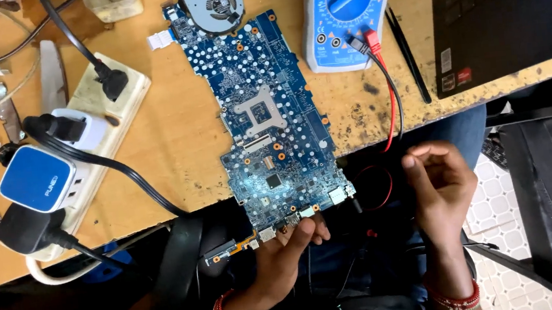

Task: Testing and diagnosing a laptop motherboard using a multimeter and power supply.

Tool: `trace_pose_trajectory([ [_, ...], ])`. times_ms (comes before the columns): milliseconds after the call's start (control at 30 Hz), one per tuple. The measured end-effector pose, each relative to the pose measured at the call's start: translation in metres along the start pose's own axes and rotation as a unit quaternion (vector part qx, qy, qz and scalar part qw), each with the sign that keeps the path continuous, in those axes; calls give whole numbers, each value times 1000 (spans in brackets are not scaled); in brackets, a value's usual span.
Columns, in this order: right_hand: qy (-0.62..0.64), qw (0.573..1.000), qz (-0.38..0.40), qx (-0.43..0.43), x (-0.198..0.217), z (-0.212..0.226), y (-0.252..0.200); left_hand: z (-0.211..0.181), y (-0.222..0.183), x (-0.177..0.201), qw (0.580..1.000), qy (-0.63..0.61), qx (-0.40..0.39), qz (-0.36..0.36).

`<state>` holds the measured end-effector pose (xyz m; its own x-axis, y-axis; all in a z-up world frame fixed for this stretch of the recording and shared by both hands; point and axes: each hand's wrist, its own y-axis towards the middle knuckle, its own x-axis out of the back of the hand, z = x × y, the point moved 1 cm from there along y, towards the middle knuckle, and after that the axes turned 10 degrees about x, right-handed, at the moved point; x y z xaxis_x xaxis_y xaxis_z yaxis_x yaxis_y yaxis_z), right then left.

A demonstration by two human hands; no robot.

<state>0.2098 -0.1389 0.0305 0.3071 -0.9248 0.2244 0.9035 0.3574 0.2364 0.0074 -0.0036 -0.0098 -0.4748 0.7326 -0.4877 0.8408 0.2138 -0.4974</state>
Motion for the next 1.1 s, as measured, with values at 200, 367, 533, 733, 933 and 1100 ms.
trace_pose_trajectory([
  [200, 5, 997, 77, 2, -6, -12, 5, -9, -1, -4, 999, 32, -19, 11],
  [367, -16, 985, 170, -7, -17, -17, 8, -14, 0, -11, 999, 35, -38, 10],
  [533, -33, 982, 171, 73, -14, 2, 16, -22, -1, -21, 999, 34, -8, -7],
  [733, 52, 996, 75, -15, 11, 17, -6, -34, -1, -31, 974, 218, 39, -41],
  [933, 267, 962, 50, -13, 21, 42, -16, -28, 4, -42, 873, 462, -150, -32],
  [1100, 310, 946, 84, -34, 16, 44, -7, -39, 18, -55, 861, 476, -176, -15],
])
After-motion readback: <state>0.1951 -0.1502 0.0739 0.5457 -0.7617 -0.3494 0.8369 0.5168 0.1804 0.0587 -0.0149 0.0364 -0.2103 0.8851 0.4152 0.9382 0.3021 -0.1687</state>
